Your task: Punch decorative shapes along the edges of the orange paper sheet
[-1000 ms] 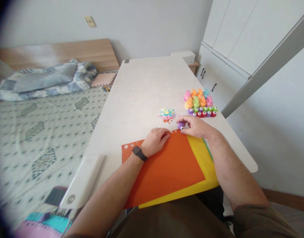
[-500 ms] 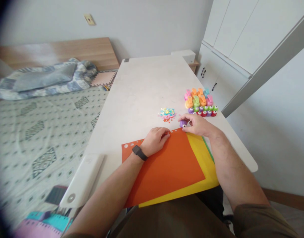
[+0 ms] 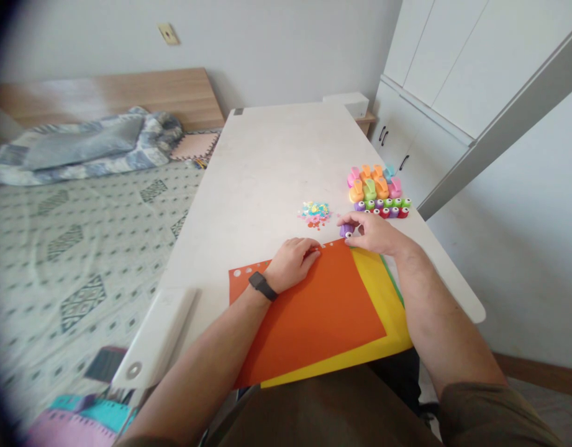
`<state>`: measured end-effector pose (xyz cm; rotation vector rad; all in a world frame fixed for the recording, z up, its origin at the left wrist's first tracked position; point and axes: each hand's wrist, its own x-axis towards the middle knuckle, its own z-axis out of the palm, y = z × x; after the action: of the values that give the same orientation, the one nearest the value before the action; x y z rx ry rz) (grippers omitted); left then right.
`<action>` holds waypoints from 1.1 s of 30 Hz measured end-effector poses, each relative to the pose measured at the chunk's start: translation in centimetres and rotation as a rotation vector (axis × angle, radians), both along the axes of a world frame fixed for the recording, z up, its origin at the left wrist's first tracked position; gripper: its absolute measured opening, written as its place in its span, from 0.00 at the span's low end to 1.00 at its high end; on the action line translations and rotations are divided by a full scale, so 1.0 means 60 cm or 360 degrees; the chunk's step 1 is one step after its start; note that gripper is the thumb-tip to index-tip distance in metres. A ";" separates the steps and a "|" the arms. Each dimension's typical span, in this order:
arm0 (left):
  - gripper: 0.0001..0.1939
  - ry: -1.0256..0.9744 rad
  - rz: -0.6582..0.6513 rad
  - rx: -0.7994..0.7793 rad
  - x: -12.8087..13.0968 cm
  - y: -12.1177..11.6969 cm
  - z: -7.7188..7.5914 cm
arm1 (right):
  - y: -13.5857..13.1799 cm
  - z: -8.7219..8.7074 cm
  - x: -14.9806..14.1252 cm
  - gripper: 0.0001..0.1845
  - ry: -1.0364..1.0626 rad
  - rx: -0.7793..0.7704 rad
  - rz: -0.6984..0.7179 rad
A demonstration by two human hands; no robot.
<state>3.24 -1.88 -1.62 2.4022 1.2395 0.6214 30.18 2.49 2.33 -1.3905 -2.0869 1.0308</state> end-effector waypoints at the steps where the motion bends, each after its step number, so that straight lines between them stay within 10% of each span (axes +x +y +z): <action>1: 0.09 0.0003 0.0000 -0.0003 0.000 0.000 0.001 | -0.001 0.001 -0.001 0.26 0.0015 -0.0004 0.0011; 33: 0.09 0.0007 -0.0003 0.0000 0.001 0.001 0.000 | -0.009 -0.005 -0.023 0.25 0.0026 -0.0169 0.0345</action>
<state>3.29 -1.83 -1.63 2.4057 1.2389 0.6162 28.82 1.95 2.00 -1.2184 -2.2371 1.2503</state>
